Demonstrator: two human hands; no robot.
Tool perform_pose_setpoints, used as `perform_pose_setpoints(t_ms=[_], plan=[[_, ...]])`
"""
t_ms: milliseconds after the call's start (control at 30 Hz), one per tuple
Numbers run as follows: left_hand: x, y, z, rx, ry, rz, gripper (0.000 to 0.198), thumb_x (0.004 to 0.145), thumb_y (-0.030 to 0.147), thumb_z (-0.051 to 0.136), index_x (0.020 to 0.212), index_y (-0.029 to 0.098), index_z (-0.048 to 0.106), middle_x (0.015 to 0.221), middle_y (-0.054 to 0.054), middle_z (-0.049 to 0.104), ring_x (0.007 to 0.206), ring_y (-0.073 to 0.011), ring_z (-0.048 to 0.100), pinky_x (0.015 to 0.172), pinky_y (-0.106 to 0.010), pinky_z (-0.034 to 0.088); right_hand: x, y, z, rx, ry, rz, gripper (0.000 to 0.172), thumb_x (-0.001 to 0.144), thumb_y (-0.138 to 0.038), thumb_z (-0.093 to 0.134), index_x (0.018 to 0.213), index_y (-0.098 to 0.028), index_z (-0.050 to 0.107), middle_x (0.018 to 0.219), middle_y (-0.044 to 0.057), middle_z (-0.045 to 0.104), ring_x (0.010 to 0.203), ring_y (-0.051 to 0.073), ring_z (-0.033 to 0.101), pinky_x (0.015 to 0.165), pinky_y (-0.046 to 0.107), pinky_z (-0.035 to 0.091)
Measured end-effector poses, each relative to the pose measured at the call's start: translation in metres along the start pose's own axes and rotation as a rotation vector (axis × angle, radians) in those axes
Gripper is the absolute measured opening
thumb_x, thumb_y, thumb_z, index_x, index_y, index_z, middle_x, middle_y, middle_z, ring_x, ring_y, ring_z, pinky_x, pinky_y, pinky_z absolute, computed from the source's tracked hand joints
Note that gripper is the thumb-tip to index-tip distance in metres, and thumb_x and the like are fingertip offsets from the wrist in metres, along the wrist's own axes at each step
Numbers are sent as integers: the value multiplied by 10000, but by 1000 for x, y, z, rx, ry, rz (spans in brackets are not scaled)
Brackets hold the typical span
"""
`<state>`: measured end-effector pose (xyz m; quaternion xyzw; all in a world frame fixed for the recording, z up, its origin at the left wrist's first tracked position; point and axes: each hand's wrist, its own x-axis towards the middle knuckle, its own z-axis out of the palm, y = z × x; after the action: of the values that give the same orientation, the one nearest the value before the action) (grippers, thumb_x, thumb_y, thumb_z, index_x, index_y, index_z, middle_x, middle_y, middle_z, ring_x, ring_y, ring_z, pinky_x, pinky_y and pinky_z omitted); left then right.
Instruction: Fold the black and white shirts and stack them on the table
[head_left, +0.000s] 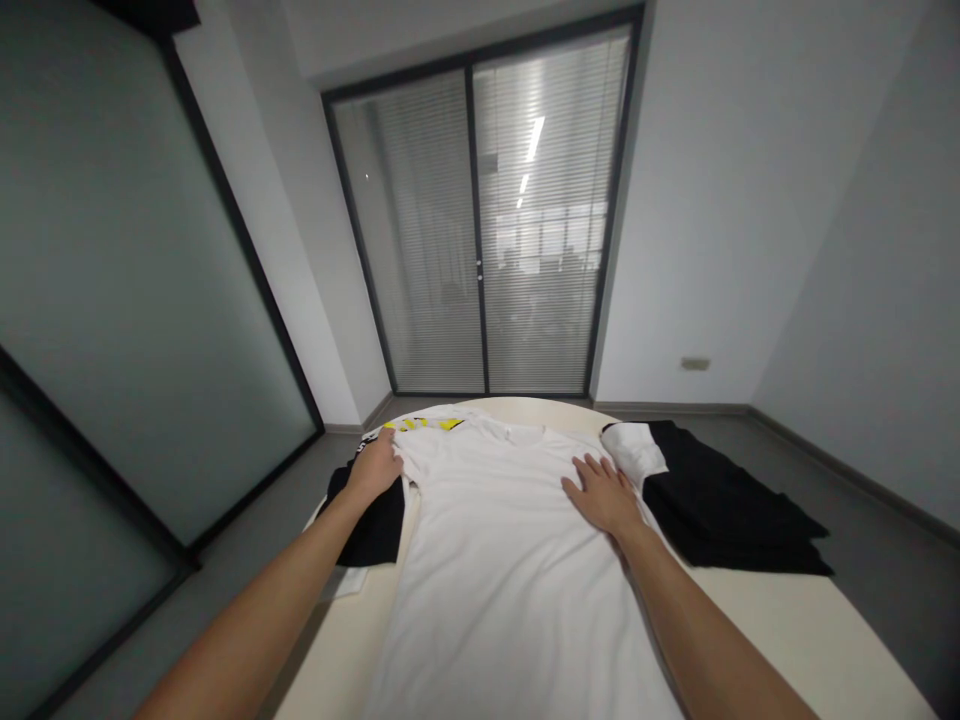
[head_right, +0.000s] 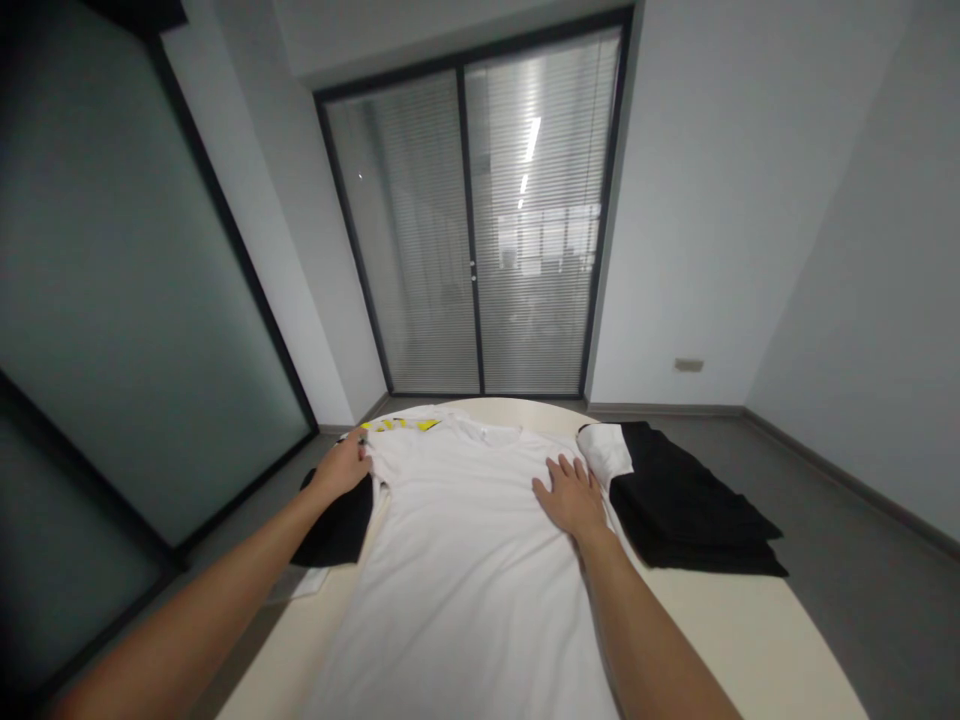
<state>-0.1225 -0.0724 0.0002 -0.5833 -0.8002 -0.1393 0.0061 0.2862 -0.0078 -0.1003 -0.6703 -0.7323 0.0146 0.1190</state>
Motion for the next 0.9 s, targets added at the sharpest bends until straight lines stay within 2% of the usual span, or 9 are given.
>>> perform_pose_setpoints(t_ms=[133, 267, 333, 433, 500, 567, 667, 767, 900], plan=[[-3, -18, 1, -54, 42, -87, 480, 896, 194, 506, 1364, 136, 421, 982, -73, 739, 966, -220, 697, 761, -262, 484, 1, 1, 1, 4, -11, 0, 650, 950, -562, 383, 1498, -217, 429, 1605, 82, 336, 1483, 339, 242, 1176, 522, 191], [-10, -28, 3, -61, 41, -129, 452, 831, 155, 581, 1278, 157, 509, 990, -64, 734, 951, -223, 699, 768, -258, 501, 0, 1, 2, 6, -2, -5, 653, 946, -561, 394, 1494, -210, 435, 1599, 89, 347, 1480, 343, 247, 1173, 523, 191], [-19, -22, 4, -48, 84, -118, 480, 817, 136, 587, 1291, 143, 511, 1137, -113, 695, 1073, -248, 661, 868, -285, 497, 0, 1, 1, 18, 19, -9, 635, 943, -546, 409, 1482, -212, 451, 1589, 91, 365, 1473, 345, 261, 1166, 533, 201], [-41, -1, 8, -24, 194, -29, 520, 878, 162, 519, 1392, 141, 444, 1409, -161, 516, 1333, -277, 478, 1080, -355, 390, -2, -2, -5, 54, 99, -57, 589, 933, -509, 442, 1436, -209, 507, 1552, 101, 425, 1434, 330, 340, 1159, 520, 227], [-61, 16, 17, -13, 217, 175, 462, 917, 217, 486, 1376, 162, 487, 1445, -143, 480, 1360, -275, 442, 1122, -388, 358, -4, -5, -9, 89, 151, -129, 562, 928, -491, 457, 1396, -193, 549, 1507, 119, 481, 1384, 306, 414, 1150, 475, 262], [-84, 30, 31, -20, 159, 380, 476, 940, 301, 486, 1395, 161, 494, 1502, -147, 431, 1394, -284, 406, 1140, -409, 346, -7, -9, -10, 119, 146, -194, 558, 923, -495, 469, 1380, -190, 568, 1477, 129, 513, 1350, 296, 454, 1133, 446, 294], [-115, 40, 53, 6, -65, 491, 670, 941, 513, 494, 1521, 199, 375, 1632, -139, 236, 1503, -340, 201, 1192, -483, 248, -12, -13, -9, 126, 57, -233, 587, 916, -539, 480, 1405, -223, 556, 1509, 119, 481, 1394, 330, 404, 1137, 492, 274], [-136, 40, 61, 53, -232, 454, 684, 977, 596, 358, 1568, 261, 285, 1655, -110, 150, 1517, -356, 100, 1200, -531, 184, -17, -15, -8, 119, 2, -237, 612, 919, -566, 471, 1432, -239, 531, 1552, 111, 425, 1442, 361, 326, 1154, 554, 210], [-149, 38, 51, 136, -264, 409, 704, 976, 622, 325, 1575, 256, 263, 1640, -146, 164, 1504, -386, 115, 1199, -537, 165, -24, -16, -13, 155, 35, -250, 574, 930, -541, 464, 1405, -232, 553, 1524, 110, 465, 1422, 328, 368, 1165, 549, 198]])
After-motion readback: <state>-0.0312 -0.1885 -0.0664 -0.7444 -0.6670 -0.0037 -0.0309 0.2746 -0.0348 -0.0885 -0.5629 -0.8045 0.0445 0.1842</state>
